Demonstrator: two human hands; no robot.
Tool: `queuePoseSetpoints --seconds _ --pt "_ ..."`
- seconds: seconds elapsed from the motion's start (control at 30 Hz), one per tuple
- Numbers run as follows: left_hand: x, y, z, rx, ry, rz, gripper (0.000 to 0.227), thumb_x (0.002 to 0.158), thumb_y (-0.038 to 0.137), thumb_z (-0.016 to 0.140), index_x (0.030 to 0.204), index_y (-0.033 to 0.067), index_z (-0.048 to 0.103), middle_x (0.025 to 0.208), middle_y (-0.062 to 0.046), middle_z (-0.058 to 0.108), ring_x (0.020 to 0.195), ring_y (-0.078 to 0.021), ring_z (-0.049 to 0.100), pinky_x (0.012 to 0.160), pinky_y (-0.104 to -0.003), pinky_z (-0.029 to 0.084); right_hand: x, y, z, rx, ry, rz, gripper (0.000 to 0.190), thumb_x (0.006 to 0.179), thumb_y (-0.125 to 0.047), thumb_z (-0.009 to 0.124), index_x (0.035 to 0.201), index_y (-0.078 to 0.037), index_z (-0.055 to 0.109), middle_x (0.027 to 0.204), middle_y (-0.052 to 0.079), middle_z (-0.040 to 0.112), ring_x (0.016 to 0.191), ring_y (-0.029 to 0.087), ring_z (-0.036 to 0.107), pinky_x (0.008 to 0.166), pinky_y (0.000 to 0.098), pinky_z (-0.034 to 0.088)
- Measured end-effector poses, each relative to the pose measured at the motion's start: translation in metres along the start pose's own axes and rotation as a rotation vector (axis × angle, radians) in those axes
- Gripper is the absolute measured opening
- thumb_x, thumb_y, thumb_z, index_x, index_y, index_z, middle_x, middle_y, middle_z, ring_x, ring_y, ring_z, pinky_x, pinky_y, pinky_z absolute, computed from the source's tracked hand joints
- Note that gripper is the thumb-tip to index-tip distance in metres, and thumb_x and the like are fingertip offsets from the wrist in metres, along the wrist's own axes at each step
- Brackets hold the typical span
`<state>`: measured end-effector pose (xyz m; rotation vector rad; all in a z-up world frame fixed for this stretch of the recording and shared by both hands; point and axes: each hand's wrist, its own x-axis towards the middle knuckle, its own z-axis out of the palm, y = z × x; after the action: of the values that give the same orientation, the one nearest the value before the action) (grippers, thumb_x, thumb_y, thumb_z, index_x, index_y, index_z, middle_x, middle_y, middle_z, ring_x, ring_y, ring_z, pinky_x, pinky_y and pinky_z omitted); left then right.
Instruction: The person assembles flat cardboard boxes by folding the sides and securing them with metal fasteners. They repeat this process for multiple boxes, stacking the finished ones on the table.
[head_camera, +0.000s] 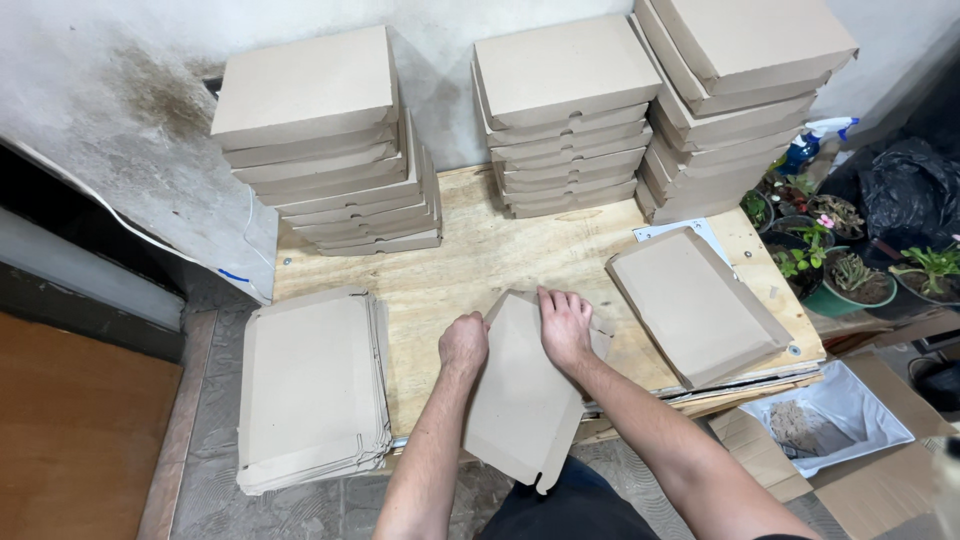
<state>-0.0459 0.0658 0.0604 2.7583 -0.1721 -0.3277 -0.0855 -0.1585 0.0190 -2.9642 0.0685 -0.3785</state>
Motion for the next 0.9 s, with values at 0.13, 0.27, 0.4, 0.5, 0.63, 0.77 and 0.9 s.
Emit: queuePoseSetpoints --seconds 0.13,0.27,0.4,0.5,0.63,0.77,0.9 --pt "-0.018 -0.007 -0.019 -0.153 0.018 -0.090 0.031 0.113 0.033 0.061 0.120 0.0088 0.080 0.111 -0.018 0.082 0.115 -0.0411 0.083 0.095 -0.058 0.068 0.004 -0.005 -0.019 -0.070 -0.016 0.079 0.049 0.112 -0.020 0.052 0.159 -0.026 0.061 0.144 0.001 0.065 0.138 0.022 0.056 0.111 0.0451 0.044" --pt "-0.045 -0.005 -0.030 -0.362 0.019 -0.089 0.028 0.108 0.027 0.064 0.117 0.0049 0.080 0.112 -0.022 0.084 0.118 -0.0428 0.081 0.098 -0.057 0.068 0.027 -0.001 -0.008 0.099 -0.138 0.272 0.045 0.116 -0.025 0.049 0.159 -0.024 0.062 0.144 0.007 0.063 0.132 0.031 0.062 0.103 0.0469 0.060" --pt "-0.034 -0.039 0.022 -0.611 0.063 -0.057 0.033 0.108 0.046 0.070 0.102 0.0166 0.085 0.065 -0.001 0.080 0.070 -0.0151 0.082 0.073 -0.036 0.069 0.043 -0.017 -0.007 0.461 -0.236 0.385 0.039 0.118 -0.033 0.041 0.143 -0.016 0.066 0.139 0.015 0.063 0.131 0.038 0.065 0.106 0.0536 0.059" --pt "-0.071 -0.030 0.013 -0.866 0.337 -0.153 0.028 0.114 0.030 0.064 0.106 0.0101 0.082 0.075 -0.008 0.081 0.068 -0.0141 0.073 0.069 -0.034 0.065 0.042 -0.053 -0.051 0.605 -0.319 0.402 0.034 0.113 -0.038 0.045 0.131 -0.017 0.064 0.138 0.014 0.059 0.136 0.038 0.065 0.115 0.0492 0.057" --pt "-0.069 -0.031 0.019 -0.760 0.558 -0.107 0.025 0.115 0.030 0.067 0.115 0.0088 0.080 0.103 -0.015 0.080 0.099 -0.0303 0.080 0.086 -0.047 0.067 0.042 -0.067 -0.007 0.198 -0.240 -0.077 0.013 0.107 -0.021 0.061 0.110 -0.014 0.072 0.133 0.010 0.062 0.131 0.035 0.065 0.110 0.0419 0.060" --pt "-0.059 -0.040 0.035 -0.750 0.649 -0.109 0.021 0.113 0.031 0.070 0.118 0.0130 0.080 0.107 -0.009 0.078 0.103 -0.0278 0.080 0.089 -0.044 0.068 0.024 -0.093 0.002 0.246 -0.215 -0.250 0.007 0.104 -0.020 0.072 0.098 -0.017 0.070 0.140 0.005 0.062 0.138 0.031 0.065 0.110 0.0411 0.063" --pt "-0.057 -0.044 0.033 -0.780 0.678 -0.130 0.020 0.112 0.030 0.070 0.121 0.0157 0.081 0.111 -0.006 0.079 0.107 -0.0264 0.081 0.093 -0.042 0.068 0.006 -0.115 -0.018 0.325 -0.230 -0.420 0.008 0.103 -0.013 0.065 0.102 -0.013 0.073 0.153 0.009 0.061 0.143 0.035 0.066 0.116 0.0438 0.062"
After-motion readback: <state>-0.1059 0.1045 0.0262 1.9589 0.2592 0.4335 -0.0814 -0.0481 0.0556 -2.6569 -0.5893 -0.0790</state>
